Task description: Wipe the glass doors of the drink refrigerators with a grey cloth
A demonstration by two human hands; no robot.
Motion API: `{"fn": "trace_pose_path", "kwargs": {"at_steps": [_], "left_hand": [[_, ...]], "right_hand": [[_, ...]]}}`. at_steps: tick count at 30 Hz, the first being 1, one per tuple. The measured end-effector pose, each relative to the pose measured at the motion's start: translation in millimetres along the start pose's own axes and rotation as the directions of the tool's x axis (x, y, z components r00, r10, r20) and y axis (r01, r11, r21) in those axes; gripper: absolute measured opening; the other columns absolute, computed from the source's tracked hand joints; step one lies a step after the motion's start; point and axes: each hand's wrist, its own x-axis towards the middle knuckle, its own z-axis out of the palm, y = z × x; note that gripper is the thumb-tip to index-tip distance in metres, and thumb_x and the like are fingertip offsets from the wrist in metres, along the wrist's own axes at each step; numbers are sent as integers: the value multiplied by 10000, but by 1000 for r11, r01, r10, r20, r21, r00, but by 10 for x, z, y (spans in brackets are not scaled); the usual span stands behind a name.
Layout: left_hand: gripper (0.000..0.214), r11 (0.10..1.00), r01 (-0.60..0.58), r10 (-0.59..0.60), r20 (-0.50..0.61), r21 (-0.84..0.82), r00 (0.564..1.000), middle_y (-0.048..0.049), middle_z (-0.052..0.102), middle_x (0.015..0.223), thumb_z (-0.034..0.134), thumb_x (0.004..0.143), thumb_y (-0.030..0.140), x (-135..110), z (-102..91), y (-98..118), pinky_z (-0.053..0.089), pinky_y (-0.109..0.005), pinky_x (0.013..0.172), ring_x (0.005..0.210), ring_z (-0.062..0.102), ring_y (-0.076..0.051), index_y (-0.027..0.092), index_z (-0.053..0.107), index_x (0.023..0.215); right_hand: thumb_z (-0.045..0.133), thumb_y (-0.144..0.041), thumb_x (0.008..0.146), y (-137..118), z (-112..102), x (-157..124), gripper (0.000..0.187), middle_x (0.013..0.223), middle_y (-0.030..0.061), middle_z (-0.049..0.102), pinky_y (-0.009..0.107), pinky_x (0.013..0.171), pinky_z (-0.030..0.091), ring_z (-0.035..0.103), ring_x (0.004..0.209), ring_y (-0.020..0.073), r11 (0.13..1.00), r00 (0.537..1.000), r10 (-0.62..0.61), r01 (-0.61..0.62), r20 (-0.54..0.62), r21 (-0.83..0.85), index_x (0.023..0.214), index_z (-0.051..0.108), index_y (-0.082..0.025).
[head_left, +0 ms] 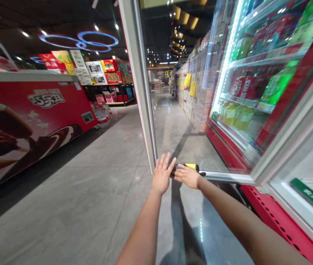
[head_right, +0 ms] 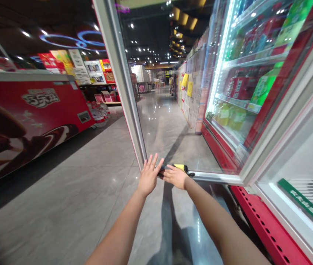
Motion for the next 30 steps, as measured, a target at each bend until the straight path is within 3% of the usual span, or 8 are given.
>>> {"fn": "trace_pose_path", "kwargs": {"at_steps": [3, 8, 13, 19, 22, 25, 30], "left_hand": [[899, 999, 30, -31, 41, 26, 999, -94, 109, 1713, 465, 814, -60, 67, 116, 113, 261, -599, 1239, 1576, 69, -313, 296, 256, 1613], [966, 993, 93, -98, 77, 69, 992, -113, 65, 1710, 443, 763, -119, 108, 286, 142, 300, -596, 1221, 1570, -5, -324, 290, 237, 1615], [890, 993, 80, -83, 25, 87, 996, -129, 29, 1706, 441, 802, -96, 124, 394, 80, 292, -606, 1218, 1566, -38, -344, 262, 285, 1602], [787, 994, 73, -70, -42, 78, 997, -141, -79, 1699, 462, 855, -36, 158, 490, 62, 265, -636, 1214, 1556, -99, -368, 206, 324, 1591], [764, 995, 67, -63, -61, 69, 996, -124, -123, 1699, 467, 864, -23, 166, 531, 45, 260, -647, 1210, 1554, -112, -368, 205, 344, 1583], [757, 995, 72, -67, -68, 71, 995, -120, -157, 1692, 482, 863, -15, 173, 558, 37, 250, -658, 1210, 1550, -123, -374, 203, 356, 1577], [741, 992, 86, -82, -49, 95, 995, -141, -173, 1675, 503, 867, 2, 181, 562, 55, 249, -660, 1211, 1537, -148, -384, 186, 368, 1572]], "right_hand": [[538, -185, 959, 87, -64, -399, 527, 1493, 67, 580, 449, 1242, 319, 525, 1378, 170, 1000, 1000, 6, -6, 17, -7, 1481, 523, -258], [513, -164, 998, 183, -99, -1163, 490, 1413, 31, 648, 438, 1211, 378, 578, 1298, 143, 994, 994, 54, -63, -97, -92, 1471, 522, -292], [586, -178, 981, 230, -190, -1937, 451, 1400, 21, 652, 471, 1180, 407, 598, 1254, 176, 969, 977, 173, -192, -128, -156, 1410, 584, -315], [598, -171, 969, 247, -361, -2769, 423, 1320, 13, 693, 415, 1052, 467, 617, 1166, 186, 886, 924, 367, -382, -109, -261, 1328, 652, -388], [609, -174, 957, 224, -449, -2943, 395, 1309, -11, 699, 374, 1021, 453, 613, 1143, 170, 839, 894, 432, -446, -117, -311, 1267, 686, -406], [601, -206, 965, 200, -592, -2976, 346, 1373, -4, 669, 385, 1034, 419, 562, 1245, 194, 799, 863, 481, -503, -153, -329, 1247, 700, -379], [600, -201, 947, 183, -734, -3064, 325, 1352, 83, 669, 414, 982, 447, 566, 1213, 254, 691, 755, 632, -651, -173, -314, 1236, 719, -291]]}}
